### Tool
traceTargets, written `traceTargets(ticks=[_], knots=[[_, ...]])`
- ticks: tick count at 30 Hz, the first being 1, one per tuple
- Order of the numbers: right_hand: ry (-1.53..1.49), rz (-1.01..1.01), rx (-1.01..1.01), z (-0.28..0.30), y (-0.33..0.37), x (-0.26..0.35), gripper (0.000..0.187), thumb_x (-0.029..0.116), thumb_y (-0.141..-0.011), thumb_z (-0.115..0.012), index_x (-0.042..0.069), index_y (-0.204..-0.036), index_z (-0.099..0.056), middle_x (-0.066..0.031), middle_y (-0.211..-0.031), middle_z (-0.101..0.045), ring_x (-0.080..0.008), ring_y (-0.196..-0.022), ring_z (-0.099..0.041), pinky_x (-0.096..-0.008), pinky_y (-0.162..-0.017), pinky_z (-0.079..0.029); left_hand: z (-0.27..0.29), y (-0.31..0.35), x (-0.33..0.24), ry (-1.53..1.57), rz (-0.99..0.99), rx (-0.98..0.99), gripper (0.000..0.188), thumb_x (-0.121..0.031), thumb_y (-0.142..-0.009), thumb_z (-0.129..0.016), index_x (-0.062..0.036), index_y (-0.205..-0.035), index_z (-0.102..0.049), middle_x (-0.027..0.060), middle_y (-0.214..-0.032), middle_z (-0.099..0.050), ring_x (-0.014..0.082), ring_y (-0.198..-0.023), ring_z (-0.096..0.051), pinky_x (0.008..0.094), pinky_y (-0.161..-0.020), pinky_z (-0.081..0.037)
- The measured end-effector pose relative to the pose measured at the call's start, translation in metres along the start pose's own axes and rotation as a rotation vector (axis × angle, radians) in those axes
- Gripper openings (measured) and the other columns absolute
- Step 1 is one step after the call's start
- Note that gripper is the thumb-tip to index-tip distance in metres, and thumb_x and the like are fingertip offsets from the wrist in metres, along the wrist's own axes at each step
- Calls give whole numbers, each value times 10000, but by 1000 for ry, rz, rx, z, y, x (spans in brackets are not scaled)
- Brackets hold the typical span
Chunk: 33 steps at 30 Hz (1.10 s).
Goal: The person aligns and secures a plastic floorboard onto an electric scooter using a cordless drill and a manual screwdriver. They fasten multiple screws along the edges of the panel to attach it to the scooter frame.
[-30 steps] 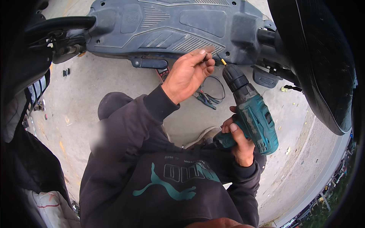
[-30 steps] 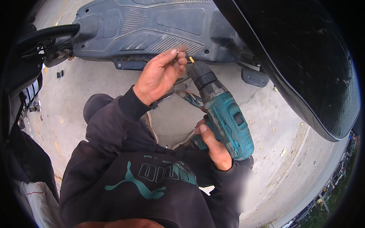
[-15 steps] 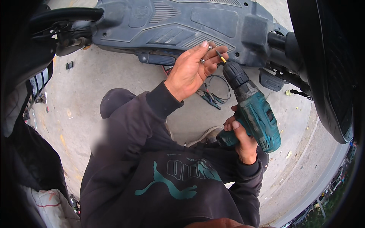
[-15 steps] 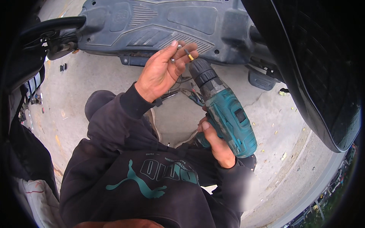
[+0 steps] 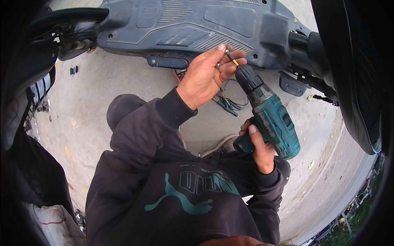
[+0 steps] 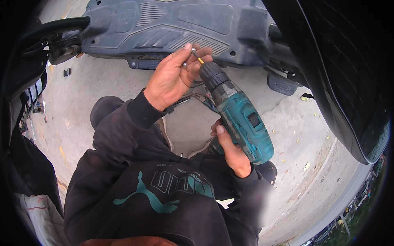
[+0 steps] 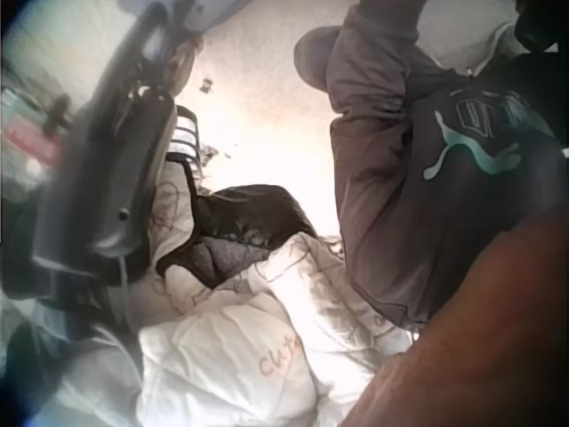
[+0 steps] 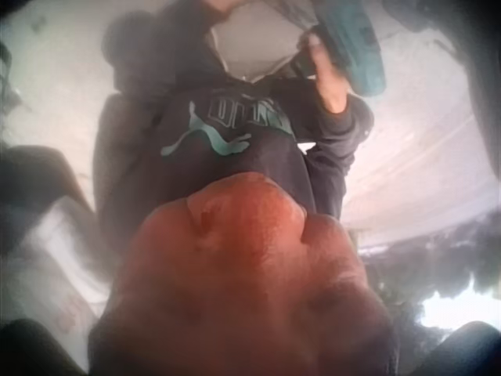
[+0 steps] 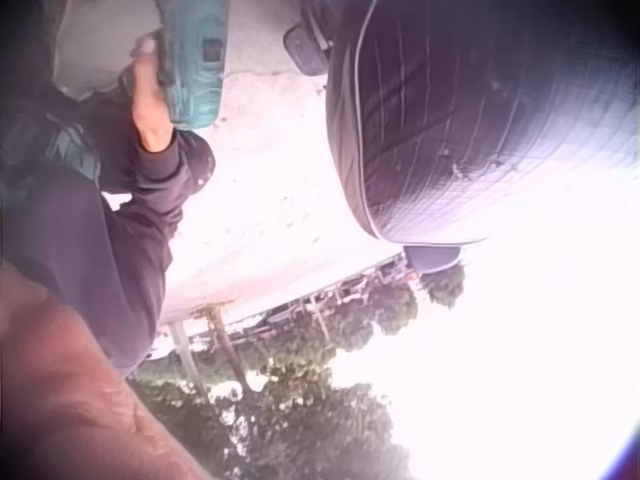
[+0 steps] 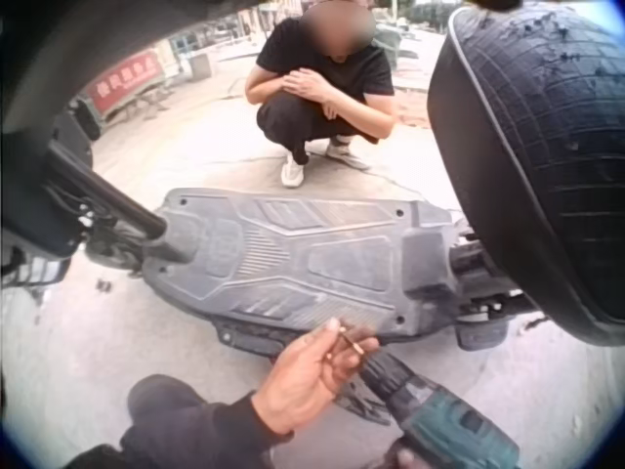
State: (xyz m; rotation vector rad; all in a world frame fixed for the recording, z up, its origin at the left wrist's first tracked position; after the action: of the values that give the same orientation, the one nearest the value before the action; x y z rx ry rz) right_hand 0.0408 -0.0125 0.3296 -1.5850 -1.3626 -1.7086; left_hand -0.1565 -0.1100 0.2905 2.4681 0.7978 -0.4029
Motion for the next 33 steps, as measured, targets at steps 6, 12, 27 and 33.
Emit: traceTargets(ticks=[6,12,27,33], knots=[[-6,-2,-41,7,1,-2,182,72,-928,-670,5,-1094,-635,-55,-868,-663,-153,-782,-640,-289,-723,-518,-4,0,0,-57,4,28,294,-237,-1062,-487,34,-1167,-530,210,-1207,-628,213,-1074,-667,208,-787,-618],[896,568,21,19,-12,20,119,18,-760,-744,28,-857,-675,-96,-776,-648,-264,-620,-644,-306,-588,-523,-1,-1,1,-223,9,20,324,-265,-1051,-515,39,-1159,-547,211,-1198,-635,215,-1057,-676,201,-788,-609],[670,31,-246,45,-12,8,187,145,-844,-787,39,-988,-732,-86,-839,-733,-194,-745,-693,-319,-703,-531,-3,-42,70,-40,200,26,399,-277,-1105,-306,45,-1280,-465,163,-1277,-611,205,-1135,-639,167,-646,-534],[812,-141,-197,58,-24,58,249,175,-868,-767,44,-1075,-716,-82,-940,-729,-180,-817,-672,-313,-754,-520,-4,-59,94,5,256,87,376,-214,-1099,-293,31,-1259,-528,101,-1219,-642,58,-869,-634,153,-638,-537]])
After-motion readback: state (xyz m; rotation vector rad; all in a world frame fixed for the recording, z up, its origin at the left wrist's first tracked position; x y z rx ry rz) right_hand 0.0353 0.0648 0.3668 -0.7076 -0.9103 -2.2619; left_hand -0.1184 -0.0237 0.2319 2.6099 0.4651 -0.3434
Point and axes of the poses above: each hand's wrist, its own y-axis away from the middle knuckle, its own z-axis out of the back of the hand, x = y × z, the point moved 4 cm from there along -y, towards the middle knuckle
